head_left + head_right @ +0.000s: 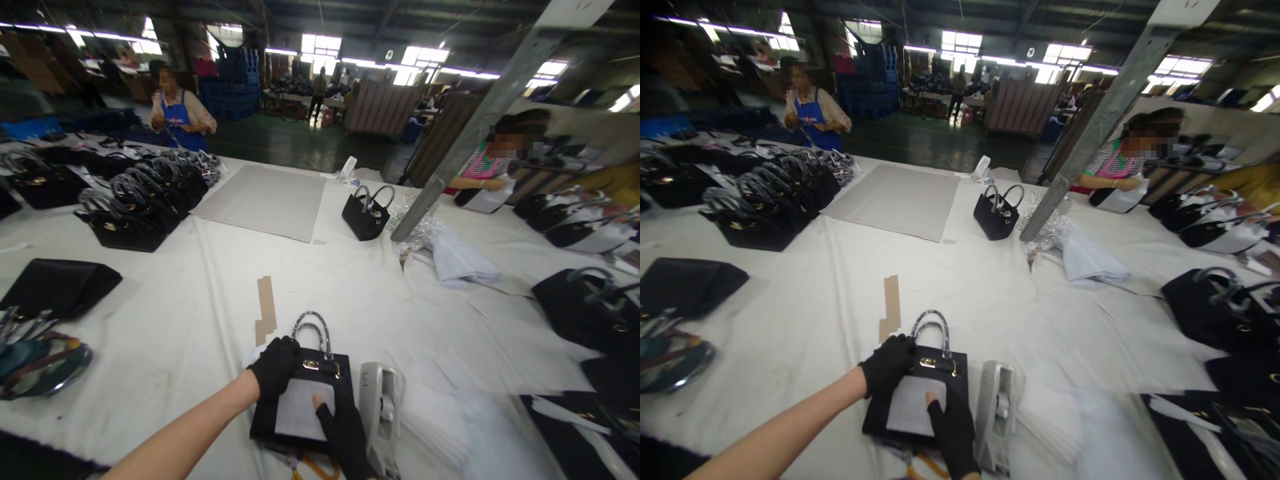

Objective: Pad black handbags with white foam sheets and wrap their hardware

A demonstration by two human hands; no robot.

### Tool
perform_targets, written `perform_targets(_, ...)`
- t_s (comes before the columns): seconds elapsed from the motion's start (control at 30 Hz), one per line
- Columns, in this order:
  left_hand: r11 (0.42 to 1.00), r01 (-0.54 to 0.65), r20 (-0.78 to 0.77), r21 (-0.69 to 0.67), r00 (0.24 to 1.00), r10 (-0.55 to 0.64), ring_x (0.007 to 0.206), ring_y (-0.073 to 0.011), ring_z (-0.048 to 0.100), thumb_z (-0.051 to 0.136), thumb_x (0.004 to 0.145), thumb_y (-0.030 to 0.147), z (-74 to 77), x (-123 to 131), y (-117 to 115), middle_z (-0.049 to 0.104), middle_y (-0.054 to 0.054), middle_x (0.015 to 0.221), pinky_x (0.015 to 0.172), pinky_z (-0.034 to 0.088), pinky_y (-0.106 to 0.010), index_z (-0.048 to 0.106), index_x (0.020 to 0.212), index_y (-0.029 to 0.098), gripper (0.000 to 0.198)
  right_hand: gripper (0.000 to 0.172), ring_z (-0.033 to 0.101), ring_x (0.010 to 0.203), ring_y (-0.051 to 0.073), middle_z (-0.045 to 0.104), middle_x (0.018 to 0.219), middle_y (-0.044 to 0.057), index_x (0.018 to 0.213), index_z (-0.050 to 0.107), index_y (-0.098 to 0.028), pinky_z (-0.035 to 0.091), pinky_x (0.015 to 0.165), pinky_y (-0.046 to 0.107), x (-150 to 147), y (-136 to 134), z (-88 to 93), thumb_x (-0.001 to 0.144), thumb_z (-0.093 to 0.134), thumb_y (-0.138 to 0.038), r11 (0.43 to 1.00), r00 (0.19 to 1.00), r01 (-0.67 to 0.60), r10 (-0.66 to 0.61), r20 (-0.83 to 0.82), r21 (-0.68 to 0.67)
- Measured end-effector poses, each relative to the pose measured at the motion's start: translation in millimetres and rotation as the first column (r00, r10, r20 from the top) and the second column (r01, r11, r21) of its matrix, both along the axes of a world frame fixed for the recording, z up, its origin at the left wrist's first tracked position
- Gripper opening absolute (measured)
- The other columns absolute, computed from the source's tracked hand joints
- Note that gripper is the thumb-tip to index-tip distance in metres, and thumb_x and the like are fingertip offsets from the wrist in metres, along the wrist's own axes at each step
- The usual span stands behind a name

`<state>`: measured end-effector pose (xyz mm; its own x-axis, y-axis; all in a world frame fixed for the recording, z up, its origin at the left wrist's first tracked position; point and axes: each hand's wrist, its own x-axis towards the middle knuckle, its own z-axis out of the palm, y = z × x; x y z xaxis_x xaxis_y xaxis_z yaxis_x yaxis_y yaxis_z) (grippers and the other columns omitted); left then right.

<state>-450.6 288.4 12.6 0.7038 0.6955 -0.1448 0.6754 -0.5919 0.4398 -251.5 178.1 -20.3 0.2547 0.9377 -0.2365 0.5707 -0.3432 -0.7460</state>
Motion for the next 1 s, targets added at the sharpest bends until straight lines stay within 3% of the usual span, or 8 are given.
perform_targets(0.13,0.988,0.046,0.177,-0.146,0.984,-0.019,0.103,-0.0272,0.058,0.059,0.077,0.028,-13.0,8,-11,0.066,-0.009,0.112,0.094,0.044,-0.041,0.066,0.110,0.022,0.035,0.056,0.061,0.112,0.027,0.065,0.120,0.013,0.123,0.056,-0.016,0.049,0.097,0.039,2,-1,-6.7,0.080,0.052,-0.052,0.999,0.997,0.006,-0.003,-0.084,0.033)
perform_targets(0.3,0.987,0.056,0.184,-0.153,0.983,-0.028,0.115,-0.0310,0.052,0.062,0.075,0.031,-15.4,10,-21,0.061,-0.006,0.123,0.101,0.037,-0.047,0.065,0.113,0.028,0.039,0.048,0.064,0.102,0.025,0.071,0.107,0.010,0.104,0.066,-0.017,0.051,0.090,0.036,12,9,1.3,0.088,0.041,-0.055,0.997,0.989,-0.004,0.015,-0.149,0.076)
perform_targets(0.43,0.987,-0.039,0.175,-0.153,0.982,0.066,0.122,-0.0331,0.046,0.061,0.075,0.028,-20.0,8,-29,0.050,-0.010,0.137,0.102,0.038,-0.047,0.067,0.112,0.025,0.037,0.035,0.063,0.103,0.022,0.069,0.112,0.006,0.110,0.064,-0.021,0.049,0.090,0.032,15,38,24.8,0.090,0.045,-0.042,0.975,0.990,-0.133,0.124,0.061,0.180)
perform_targets(0.57,0.997,-0.006,0.286,-0.077,0.958,0.028,0.129,-0.0307,0.040,0.056,0.076,0.021,-27.3,7,-37,0.048,-0.004,0.142,0.107,0.031,-0.050,0.058,0.125,0.034,0.051,0.032,0.063,0.098,0.022,0.066,0.114,0.007,0.115,0.064,-0.024,0.048,0.082,0.029,2,69,28.5,0.084,0.056,-0.029,0.854,0.769,-0.520,0.461,0.444,0.015)
perform_targets(0.67,0.999,-0.029,0.328,-0.016,0.944,0.032,0.128,-0.0309,0.041,0.053,0.078,0.019,-32.2,9,-39,0.051,-0.006,0.139,0.107,0.028,-0.054,0.056,0.128,0.034,0.053,0.019,0.066,0.083,0.020,0.068,0.096,0.007,0.097,0.069,-0.022,0.046,0.070,0.026,-7,82,13.7,0.084,0.058,-0.027,0.772,0.596,-0.624,0.570,0.566,-0.121)
perform_targets(0.73,0.999,-0.054,0.329,0.003,0.943,0.050,0.124,-0.0319,0.044,0.053,0.078,0.020,-35.7,11,-38,0.054,-0.008,0.135,0.106,0.029,-0.056,0.057,0.127,0.033,0.051,0.019,0.066,0.080,0.020,0.068,0.092,0.008,0.094,0.069,-0.020,0.045,0.068,0.026,-10,84,2.9,0.088,0.051,-0.025,0.755,0.554,-0.643,0.572,0.605,-0.125)
perform_targets(0.9,0.993,-0.113,0.325,0.019,0.940,0.100,0.123,-0.0336,0.044,0.054,0.075,0.018,-43.9,15,-36,0.056,-0.007,0.132,0.102,0.032,-0.058,0.056,0.128,0.035,0.056,0.024,0.067,0.084,0.022,0.069,0.096,0.012,0.102,0.064,-0.016,0.047,0.073,0.029,-9,84,-0.4,0.091,0.044,-0.022,0.767,0.564,-0.637,0.529,0.634,-0.073)
perform_targets(1.0,0.994,-0.111,0.319,-0.012,0.942,0.109,0.122,-0.0331,0.046,0.055,0.075,0.018,-46.1,14,-36,0.057,-0.006,0.132,0.101,0.033,-0.057,0.053,0.132,0.037,0.061,0.026,0.068,0.080,0.023,0.071,0.092,0.011,0.105,0.062,-0.016,0.048,0.070,0.030,3,83,11.8,0.090,0.045,-0.028,0.837,0.690,-0.547,0.438,0.577,0.018)
